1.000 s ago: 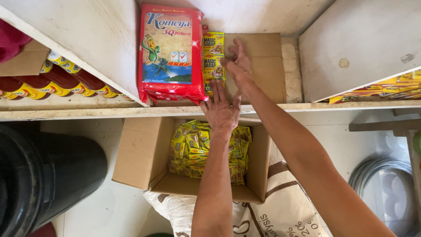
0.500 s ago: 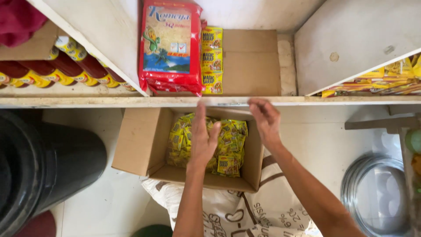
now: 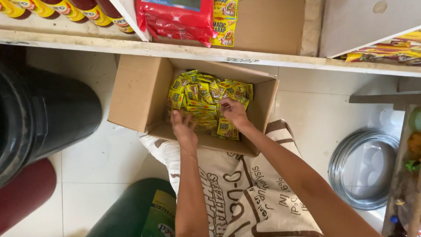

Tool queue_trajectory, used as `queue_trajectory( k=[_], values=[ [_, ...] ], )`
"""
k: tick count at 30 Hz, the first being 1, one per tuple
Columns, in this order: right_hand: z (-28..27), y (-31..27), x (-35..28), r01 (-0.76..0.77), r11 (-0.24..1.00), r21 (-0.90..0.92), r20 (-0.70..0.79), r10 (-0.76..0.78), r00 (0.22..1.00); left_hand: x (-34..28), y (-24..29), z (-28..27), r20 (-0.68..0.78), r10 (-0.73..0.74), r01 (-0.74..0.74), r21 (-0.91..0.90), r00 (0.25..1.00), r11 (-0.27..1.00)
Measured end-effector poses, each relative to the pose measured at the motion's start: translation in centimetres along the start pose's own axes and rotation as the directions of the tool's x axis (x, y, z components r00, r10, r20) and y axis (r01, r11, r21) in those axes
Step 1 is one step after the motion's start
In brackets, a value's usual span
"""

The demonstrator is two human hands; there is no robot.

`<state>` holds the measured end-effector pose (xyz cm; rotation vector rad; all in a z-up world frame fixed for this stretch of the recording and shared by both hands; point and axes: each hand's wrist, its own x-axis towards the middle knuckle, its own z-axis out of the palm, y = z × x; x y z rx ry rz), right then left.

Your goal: Stocking seasoning packets from a cardboard box onto a store shelf.

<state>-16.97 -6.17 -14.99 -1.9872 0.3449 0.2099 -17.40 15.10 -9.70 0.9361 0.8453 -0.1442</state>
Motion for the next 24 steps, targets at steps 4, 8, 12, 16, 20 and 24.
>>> queue_trajectory(
  k=[4,8,12,16,20,24],
  values=[
    [3.3,1.0,-0.2,0.224,0.943,-0.248,0.042,-0.221,0.974,1.4,-1.1,-0.9,-0.039,-0.058,0.059,0.027,0.998,0.998],
    [4.5,-1.8,-2.1,0.287,0.751,-0.595,0.341,-0.087,0.936,1.8,-1.3,-1.0,-0.129,-0.080,0.080,-0.001,0.988,0.997],
    [5.8,-2.3,-3.7,0.386,0.639,-0.665,0.408,-0.121,0.905,1.8,-1.2,-0.8,-0.168,-0.091,0.092,-0.001,0.982,0.996],
    [6.0,-1.2,-3.9,0.359,0.632,-0.687,0.433,-0.042,0.900,2.3,-1.6,-1.2,-0.166,-0.096,0.099,0.010,0.981,0.995],
    [5.5,0.5,-3.9,0.460,0.586,-0.668,0.465,-0.154,0.872,2.5,-1.8,-1.2,-0.155,-0.105,0.108,0.010,0.982,0.994],
    [5.0,-0.7,-4.1,0.543,0.550,-0.635,0.477,-0.274,0.835,2.0,-1.6,-1.0,-0.121,-0.097,0.099,0.012,0.988,0.995]
  ],
)
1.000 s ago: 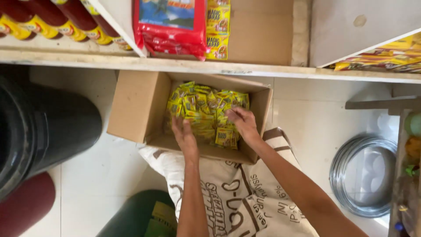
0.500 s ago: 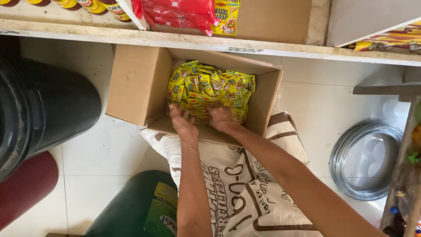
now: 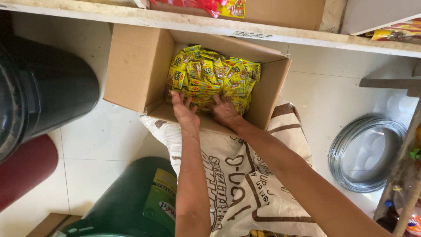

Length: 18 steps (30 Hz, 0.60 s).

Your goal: Stocking seasoning packets from a cardboard box onto a store shelf.

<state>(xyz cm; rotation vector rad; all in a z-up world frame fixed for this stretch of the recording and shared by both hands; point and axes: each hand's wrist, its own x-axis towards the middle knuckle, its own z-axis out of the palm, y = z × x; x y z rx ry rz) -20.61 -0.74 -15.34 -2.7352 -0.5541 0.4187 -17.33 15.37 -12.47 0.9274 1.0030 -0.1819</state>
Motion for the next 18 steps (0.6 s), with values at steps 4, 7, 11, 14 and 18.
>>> queue_trajectory(
  k=[4,7,11,14,18],
  values=[
    [2.5,1.8,-0.6,-0.006,0.974,0.228,-0.293,0.074,0.953,-0.1,-0.1,-0.2,0.021,0.009,-0.009,0.004,1.000,1.000],
    [1.3,2.9,-0.2,-0.076,0.772,0.631,-0.249,0.294,0.923,1.6,-1.9,-0.2,0.066,-0.002,-0.007,0.135,0.998,0.991],
    [-2.9,3.5,-0.4,-0.184,0.357,0.916,0.041,0.373,0.927,0.5,-3.2,0.8,0.403,0.115,-0.262,0.331,0.908,0.907],
    [-6.3,3.7,-0.7,-0.154,0.206,0.966,0.072,0.359,0.930,-1.0,-2.6,1.3,0.448,0.088,-0.262,0.343,0.890,0.902],
    [-13.6,1.4,-1.4,-0.197,0.084,0.977,0.164,0.300,0.940,-4.7,0.7,3.6,0.483,0.071,-0.194,0.211,0.873,0.958]
  ],
)
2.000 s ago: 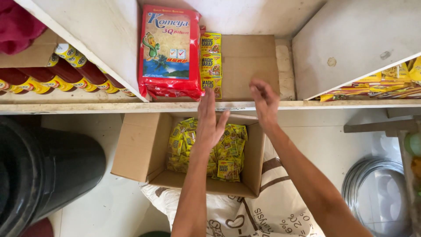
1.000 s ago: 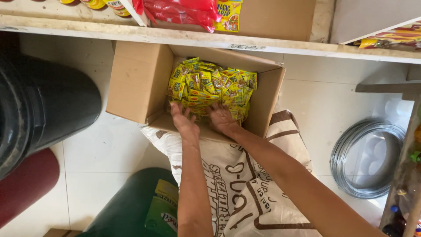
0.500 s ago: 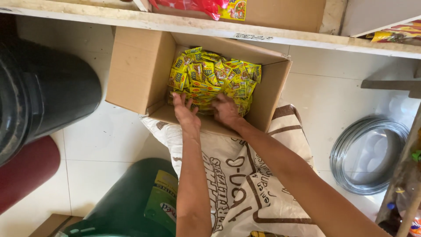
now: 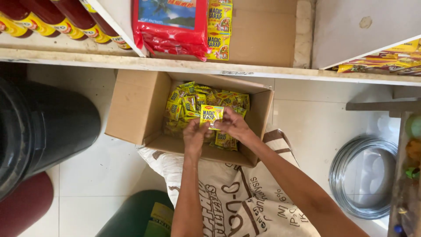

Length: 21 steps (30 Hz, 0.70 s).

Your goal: Stocking seasoning packets from a cardboard box onto a store shelf.

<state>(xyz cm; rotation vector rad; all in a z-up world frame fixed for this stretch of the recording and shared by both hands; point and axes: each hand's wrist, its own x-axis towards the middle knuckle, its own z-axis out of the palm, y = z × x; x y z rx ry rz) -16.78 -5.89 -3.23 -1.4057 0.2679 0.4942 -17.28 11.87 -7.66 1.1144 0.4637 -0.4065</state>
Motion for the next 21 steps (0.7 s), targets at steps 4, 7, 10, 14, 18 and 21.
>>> queue_trajectory(
  k=[4,7,10,14,18,21],
  values=[
    [-0.6,-0.5,-0.4,-0.026,0.997,0.071,-0.041,0.029,0.999,1.1,-0.8,1.6,-0.011,0.091,-0.092,-0.046,0.996,0.995],
    [-1.3,-1.1,0.0,0.071,0.979,0.191,-0.070,-0.058,0.996,0.4,1.1,3.9,-0.026,0.211,-0.212,-0.036,0.977,0.977],
    [-1.6,-1.7,0.1,0.088,0.965,0.248,-0.068,-0.073,0.995,-1.4,4.0,6.1,-0.041,0.419,-0.373,0.385,0.907,0.844],
    [-2.7,-0.6,0.4,-0.071,0.880,0.469,-0.049,0.107,0.993,-2.8,6.7,7.9,0.021,0.441,-0.364,0.601,0.897,0.712],
    [-2.8,-3.7,-0.3,-0.077,0.902,0.425,-0.015,0.092,0.996,-1.1,3.1,6.3,-0.013,0.333,-0.314,0.305,0.943,0.899],
    [-3.3,-7.8,0.6,0.042,0.978,0.204,-0.207,0.001,0.978,-2.3,5.9,7.6,0.025,0.320,-0.318,0.220,0.947,0.922]
  ],
)
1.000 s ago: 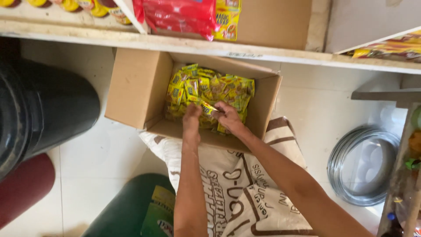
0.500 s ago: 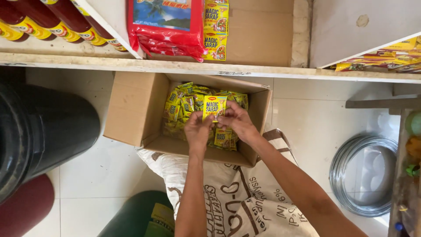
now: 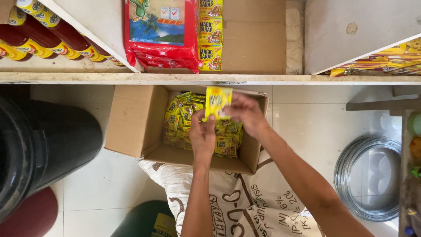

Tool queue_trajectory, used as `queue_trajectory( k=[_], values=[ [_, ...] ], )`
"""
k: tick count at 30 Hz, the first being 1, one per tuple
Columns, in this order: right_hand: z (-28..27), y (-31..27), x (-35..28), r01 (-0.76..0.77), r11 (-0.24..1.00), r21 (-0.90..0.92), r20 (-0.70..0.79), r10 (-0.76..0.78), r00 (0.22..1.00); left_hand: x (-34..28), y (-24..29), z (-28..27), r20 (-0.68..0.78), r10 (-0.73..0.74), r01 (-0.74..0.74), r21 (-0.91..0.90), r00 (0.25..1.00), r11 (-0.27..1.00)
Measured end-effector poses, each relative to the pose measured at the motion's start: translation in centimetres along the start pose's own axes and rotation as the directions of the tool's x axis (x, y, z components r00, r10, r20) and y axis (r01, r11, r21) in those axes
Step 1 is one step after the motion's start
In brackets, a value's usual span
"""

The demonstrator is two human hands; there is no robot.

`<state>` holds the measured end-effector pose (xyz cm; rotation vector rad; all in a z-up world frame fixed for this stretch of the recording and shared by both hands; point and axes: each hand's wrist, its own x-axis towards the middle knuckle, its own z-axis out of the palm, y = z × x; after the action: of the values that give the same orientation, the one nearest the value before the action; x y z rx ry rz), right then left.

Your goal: Stocking seasoning packets from a cardboard box onto a store shelf.

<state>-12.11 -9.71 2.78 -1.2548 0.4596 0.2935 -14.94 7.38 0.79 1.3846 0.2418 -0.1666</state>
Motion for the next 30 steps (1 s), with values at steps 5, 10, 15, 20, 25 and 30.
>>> queue_trajectory(
  k=[5,10,15,20,25,30],
  values=[
    [-1.6,-2.7,8.3,0.302,0.931,-0.206,-0.119,-0.330,0.936,0.0,-0.3,0.1,-0.014,0.024,-0.022,0.110,1.000,0.994],
    [0.4,-6.4,12.6,0.399,0.854,-0.334,0.001,-0.423,0.906,-0.4,-3.0,-0.3,-0.042,-0.010,0.018,0.194,0.999,0.981],
    [1.6,-7.3,15.3,-0.027,0.903,-0.428,-0.134,-0.034,0.990,-0.7,-5.2,-1.2,-0.055,-0.029,0.035,0.110,0.998,0.993],
    [1.6,-7.8,14.6,-0.001,0.944,-0.331,-0.090,-0.031,0.995,-0.6,-6.4,-1.8,-0.068,-0.008,0.016,0.121,0.998,0.993],
    [1.6,-6.7,15.1,-0.032,0.924,-0.380,-0.169,-0.036,0.985,-1.0,-7.7,-2.4,-0.091,-0.078,0.083,0.049,0.993,0.995],
    [0.5,-6.3,14.3,0.215,0.932,-0.292,-0.042,-0.237,0.971,-1.5,-8.5,-4.0,-0.228,-0.143,0.150,0.016,0.963,0.989]
  ],
)
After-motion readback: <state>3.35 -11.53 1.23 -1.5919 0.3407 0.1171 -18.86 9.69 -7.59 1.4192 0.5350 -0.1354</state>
